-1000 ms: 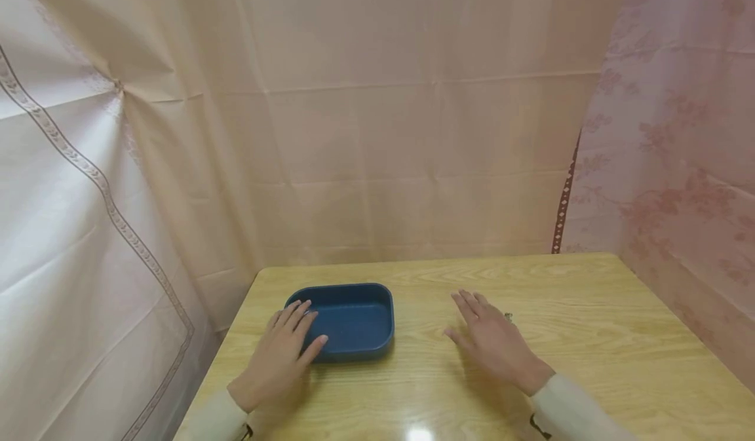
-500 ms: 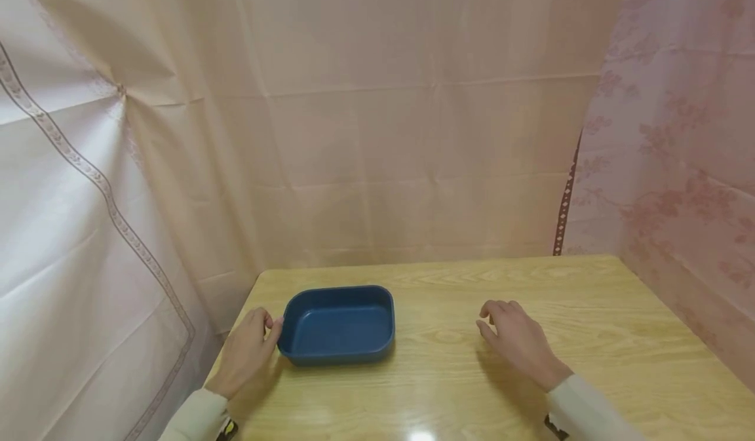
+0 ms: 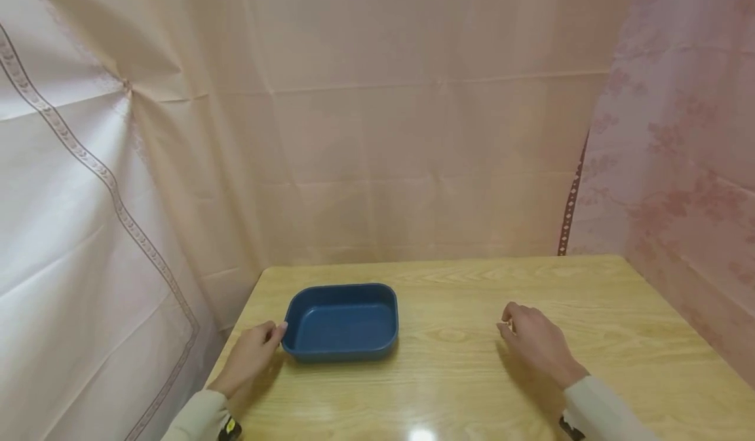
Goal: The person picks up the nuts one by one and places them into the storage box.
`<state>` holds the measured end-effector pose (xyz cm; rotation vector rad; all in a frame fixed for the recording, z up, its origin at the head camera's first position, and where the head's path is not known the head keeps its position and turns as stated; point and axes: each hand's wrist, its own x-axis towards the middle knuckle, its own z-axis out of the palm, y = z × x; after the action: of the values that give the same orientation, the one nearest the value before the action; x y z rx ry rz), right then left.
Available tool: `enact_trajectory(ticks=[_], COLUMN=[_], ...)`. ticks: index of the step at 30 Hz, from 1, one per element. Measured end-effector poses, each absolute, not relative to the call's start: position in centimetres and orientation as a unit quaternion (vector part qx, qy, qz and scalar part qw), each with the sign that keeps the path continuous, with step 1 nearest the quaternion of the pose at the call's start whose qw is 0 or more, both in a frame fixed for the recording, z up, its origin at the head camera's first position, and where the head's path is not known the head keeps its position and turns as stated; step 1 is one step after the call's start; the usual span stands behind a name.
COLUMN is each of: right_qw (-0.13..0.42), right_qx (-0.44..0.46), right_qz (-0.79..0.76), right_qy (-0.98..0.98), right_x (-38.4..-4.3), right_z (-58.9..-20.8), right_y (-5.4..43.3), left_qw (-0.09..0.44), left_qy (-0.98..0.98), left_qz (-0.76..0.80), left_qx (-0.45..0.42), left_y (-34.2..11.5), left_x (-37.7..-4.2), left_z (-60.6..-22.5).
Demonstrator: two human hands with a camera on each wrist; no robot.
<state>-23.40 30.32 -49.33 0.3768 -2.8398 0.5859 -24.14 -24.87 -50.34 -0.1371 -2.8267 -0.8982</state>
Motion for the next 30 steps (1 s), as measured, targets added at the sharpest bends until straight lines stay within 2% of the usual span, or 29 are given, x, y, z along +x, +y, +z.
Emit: enact_trajectory(ticks=[6, 16, 30], right_qw=[0.096, 0.057, 0.03], right_qx=[0.113, 0.096, 0.085], right_qz=[0.208, 0.221, 0.213], right_qy=[-0.967, -0.969, -0.973], right_x=[-23.6, -24.0, -25.6], right_z=[-49.9, -51.0, -51.5], right_y=[31.5, 33.4, 35.6], left_qw=[0.08, 0.017, 0.003], left_qy=[-0.933, -0.911, -0.911], left_qz=[-0.342, -0.404, -0.403], left_qx=[-0.084, -0.074, -0.081], left_y=[-24.8, -24.8, -24.4], left_x=[-24.4, -24.8, -24.3], left_z=[-50.9, -51.6, -51.4])
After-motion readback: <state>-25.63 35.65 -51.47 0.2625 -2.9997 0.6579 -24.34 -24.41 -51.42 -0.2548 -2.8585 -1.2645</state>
